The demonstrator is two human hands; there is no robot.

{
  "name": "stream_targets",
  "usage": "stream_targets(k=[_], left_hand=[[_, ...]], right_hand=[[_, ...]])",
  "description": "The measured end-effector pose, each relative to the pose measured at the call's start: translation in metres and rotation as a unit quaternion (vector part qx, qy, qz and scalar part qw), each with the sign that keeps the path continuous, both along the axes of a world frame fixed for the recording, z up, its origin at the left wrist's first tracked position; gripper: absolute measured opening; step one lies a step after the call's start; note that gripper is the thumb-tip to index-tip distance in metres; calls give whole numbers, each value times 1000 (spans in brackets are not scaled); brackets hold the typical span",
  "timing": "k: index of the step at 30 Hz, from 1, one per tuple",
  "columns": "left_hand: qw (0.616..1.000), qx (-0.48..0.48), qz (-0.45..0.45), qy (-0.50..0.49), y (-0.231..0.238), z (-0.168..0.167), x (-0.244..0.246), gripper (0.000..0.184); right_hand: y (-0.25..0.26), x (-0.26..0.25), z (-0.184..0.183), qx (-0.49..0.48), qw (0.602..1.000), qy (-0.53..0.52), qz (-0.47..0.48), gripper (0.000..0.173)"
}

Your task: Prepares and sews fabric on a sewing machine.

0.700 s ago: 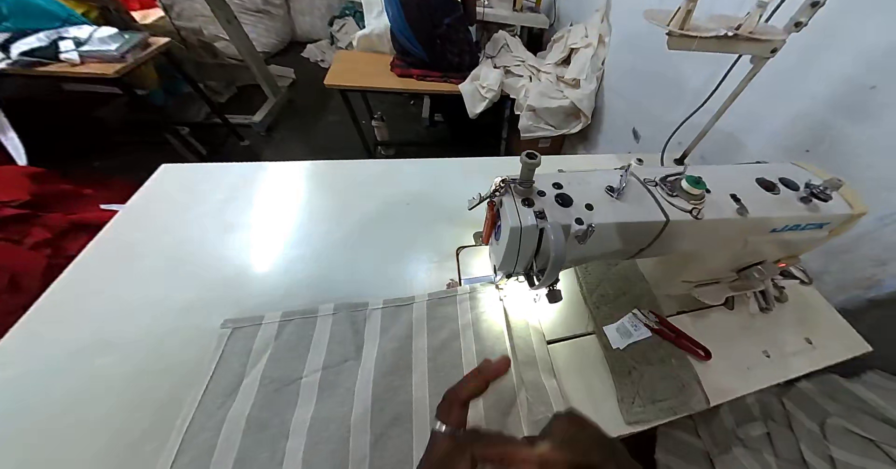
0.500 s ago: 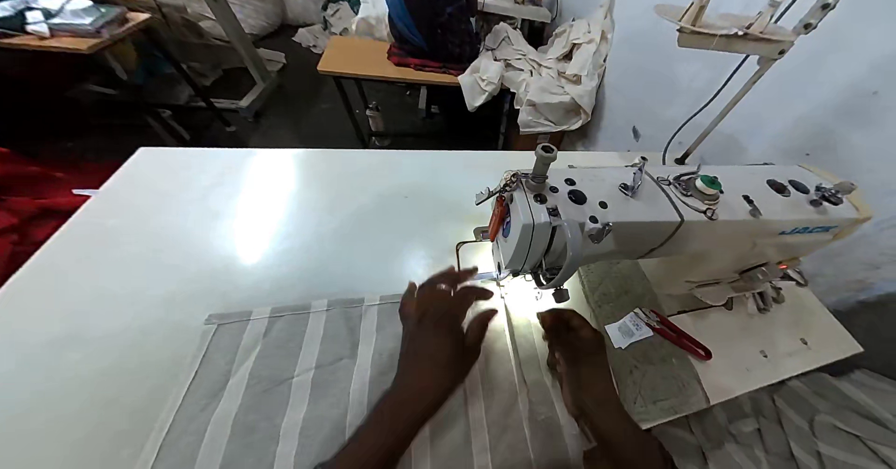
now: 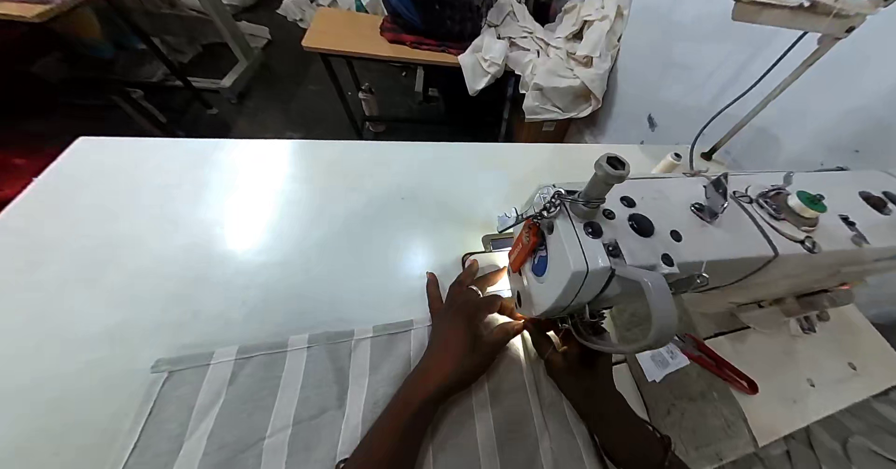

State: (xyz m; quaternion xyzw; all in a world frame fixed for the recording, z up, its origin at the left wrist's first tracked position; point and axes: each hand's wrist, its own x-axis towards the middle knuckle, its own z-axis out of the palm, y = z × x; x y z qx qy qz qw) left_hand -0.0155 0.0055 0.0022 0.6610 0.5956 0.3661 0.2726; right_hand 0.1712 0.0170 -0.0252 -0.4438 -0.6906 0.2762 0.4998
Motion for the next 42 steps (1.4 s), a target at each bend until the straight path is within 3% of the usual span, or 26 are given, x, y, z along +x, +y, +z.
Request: stream_targets(k=[4,12,21,35,42], left_hand=[[1000,16,20,-16,-1,3,4,12],[994,30,97,-27,-2,6,16,15],[994,47,100,-9,-3,7,17,22],[995,34,95,4,-4,10,17,21],[995,32,95,2,-4,9,17,22]], right_hand=[[-1,1,1,38,998,-42,-33,17],[-2,-3,3,70,993,-24,-90,23],[-2,-6,7,93,988,-74,-98,20],[-2,-8,9,38,996,-24,-80,19],[-2,-9,10,62,993,-46,-91,19]])
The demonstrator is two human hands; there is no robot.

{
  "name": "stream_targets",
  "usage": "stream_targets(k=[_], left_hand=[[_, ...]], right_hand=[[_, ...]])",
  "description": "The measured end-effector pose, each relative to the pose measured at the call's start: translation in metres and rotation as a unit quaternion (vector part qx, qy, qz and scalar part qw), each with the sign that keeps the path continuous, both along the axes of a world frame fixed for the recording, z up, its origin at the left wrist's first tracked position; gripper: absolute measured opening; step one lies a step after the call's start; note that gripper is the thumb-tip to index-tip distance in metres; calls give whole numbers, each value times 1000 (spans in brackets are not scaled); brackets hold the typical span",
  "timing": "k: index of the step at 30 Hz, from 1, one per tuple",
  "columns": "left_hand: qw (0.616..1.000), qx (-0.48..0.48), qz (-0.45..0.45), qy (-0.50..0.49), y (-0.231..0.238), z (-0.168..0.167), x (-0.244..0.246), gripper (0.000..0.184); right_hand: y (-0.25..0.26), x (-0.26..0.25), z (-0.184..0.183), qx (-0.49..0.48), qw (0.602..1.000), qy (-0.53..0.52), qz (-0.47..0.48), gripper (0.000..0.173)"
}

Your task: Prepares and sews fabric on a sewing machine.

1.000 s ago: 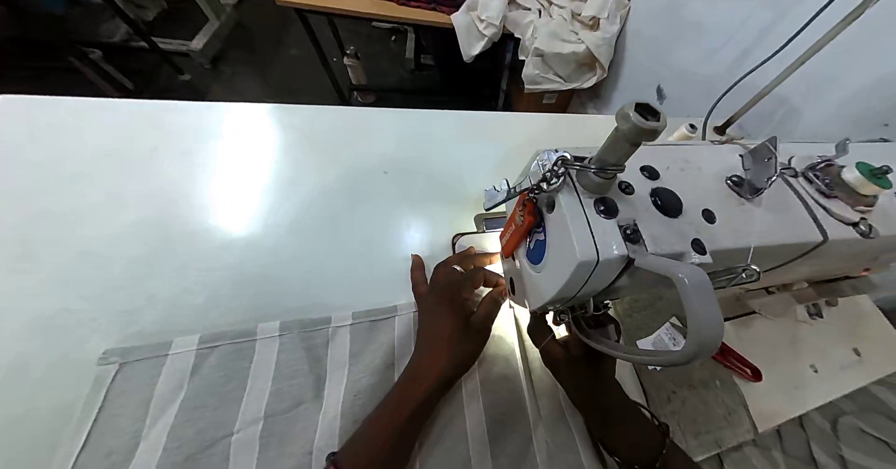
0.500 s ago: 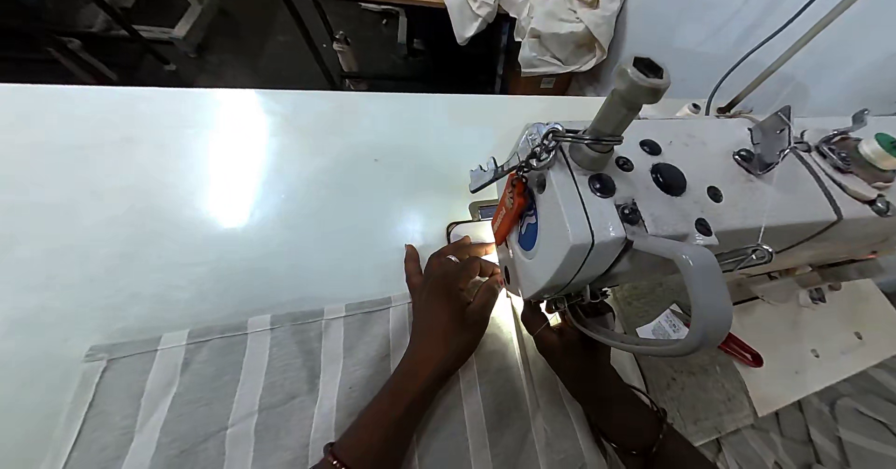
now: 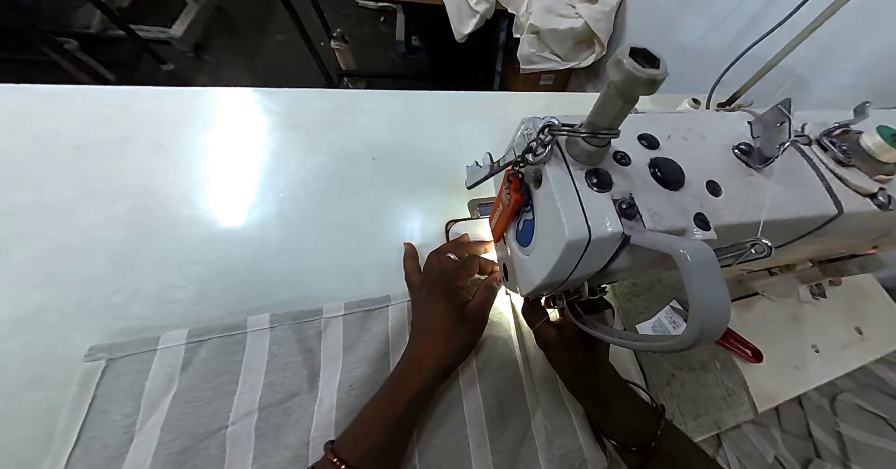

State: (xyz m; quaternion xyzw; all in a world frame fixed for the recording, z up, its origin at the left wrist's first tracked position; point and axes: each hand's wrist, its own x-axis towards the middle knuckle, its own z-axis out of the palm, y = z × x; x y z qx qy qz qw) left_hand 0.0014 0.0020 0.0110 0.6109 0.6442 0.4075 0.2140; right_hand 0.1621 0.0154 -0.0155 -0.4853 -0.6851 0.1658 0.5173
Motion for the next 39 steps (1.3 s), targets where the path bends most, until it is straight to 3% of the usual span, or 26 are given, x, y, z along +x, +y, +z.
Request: stream_targets(k=[39], left_hand=[[1000,16,-3,-5,0,-1,1,21]], right_hand=[[-1,2,-2,34,999,-19,17,12]])
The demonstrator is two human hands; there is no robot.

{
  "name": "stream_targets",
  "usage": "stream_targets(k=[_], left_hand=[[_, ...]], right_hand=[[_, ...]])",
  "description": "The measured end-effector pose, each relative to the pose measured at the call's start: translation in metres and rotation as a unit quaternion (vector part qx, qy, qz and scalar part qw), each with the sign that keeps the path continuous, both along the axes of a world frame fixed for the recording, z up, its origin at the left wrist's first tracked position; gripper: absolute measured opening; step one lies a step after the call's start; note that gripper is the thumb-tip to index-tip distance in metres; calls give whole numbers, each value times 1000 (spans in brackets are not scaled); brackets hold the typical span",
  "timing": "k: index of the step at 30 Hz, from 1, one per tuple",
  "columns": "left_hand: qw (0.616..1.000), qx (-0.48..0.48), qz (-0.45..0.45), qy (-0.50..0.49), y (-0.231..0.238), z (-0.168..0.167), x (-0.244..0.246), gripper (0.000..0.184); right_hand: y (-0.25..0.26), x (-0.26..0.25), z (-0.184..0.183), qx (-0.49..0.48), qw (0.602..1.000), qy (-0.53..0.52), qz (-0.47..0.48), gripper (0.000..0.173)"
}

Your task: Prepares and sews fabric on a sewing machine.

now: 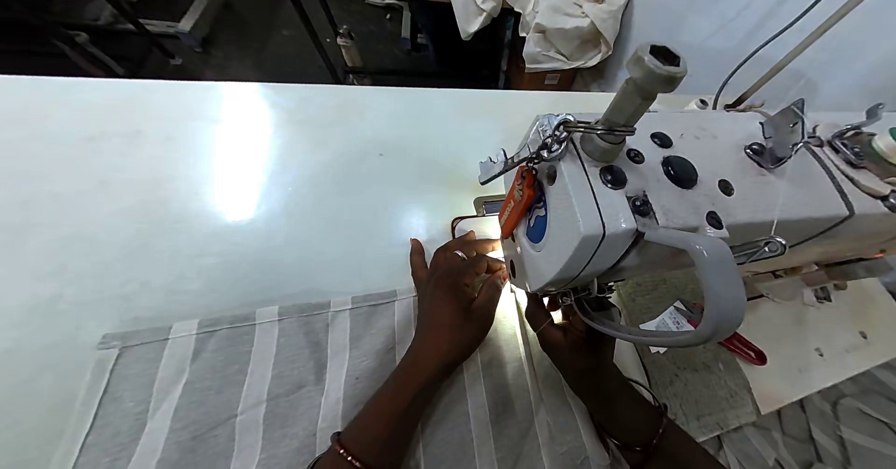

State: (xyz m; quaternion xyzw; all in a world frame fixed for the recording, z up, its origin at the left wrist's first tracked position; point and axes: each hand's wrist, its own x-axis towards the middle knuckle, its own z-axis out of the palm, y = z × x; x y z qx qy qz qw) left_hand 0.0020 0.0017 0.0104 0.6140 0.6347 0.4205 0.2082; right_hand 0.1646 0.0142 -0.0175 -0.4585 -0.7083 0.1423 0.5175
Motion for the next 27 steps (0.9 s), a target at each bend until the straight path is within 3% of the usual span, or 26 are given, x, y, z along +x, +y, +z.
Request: stream_targets(k=[10,27], left_hand=[[1000,-3,0,6,-1,1,0,21],[1000,3,-6,6,0,0,0,21]], right_hand=[[2,0,-2,21,999,-17,-18,11],[-1,-1,-2,-44,999,21,-9,11]])
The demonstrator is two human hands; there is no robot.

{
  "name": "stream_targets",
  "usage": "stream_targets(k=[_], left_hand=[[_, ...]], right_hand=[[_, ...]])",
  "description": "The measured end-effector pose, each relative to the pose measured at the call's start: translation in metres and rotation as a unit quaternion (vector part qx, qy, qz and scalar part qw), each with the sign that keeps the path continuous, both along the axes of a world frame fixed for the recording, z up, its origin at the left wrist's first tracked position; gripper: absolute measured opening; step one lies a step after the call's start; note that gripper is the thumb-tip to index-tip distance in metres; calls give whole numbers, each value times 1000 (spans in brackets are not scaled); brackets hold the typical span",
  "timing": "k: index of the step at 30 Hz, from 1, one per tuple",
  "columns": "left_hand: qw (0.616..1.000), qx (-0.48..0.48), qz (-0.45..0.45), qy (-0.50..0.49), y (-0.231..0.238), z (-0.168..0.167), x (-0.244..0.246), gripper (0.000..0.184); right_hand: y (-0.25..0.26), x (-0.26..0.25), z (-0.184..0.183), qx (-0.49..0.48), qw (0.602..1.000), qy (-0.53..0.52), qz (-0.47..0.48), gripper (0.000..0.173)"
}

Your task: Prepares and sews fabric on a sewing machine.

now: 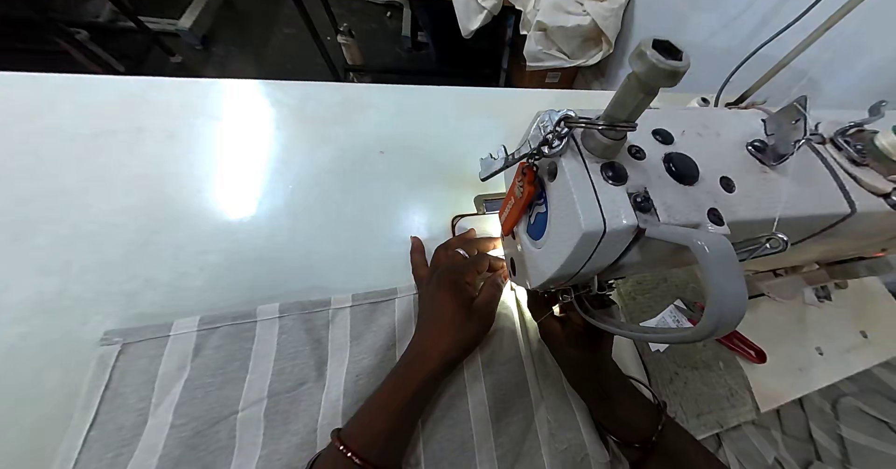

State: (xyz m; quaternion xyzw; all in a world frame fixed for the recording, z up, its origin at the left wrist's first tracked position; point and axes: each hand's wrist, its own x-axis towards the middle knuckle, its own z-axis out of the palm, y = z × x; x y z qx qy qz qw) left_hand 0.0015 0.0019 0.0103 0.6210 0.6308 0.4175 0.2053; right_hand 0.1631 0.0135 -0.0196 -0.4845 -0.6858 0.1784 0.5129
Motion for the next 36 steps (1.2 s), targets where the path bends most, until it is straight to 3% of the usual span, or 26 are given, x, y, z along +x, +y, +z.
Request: stream_targets(k=[36], left_hand=[[999,0,-40,20,-1,0,-4,19]], right_hand=[[3,-1,0,84,988,-123,-43,13]])
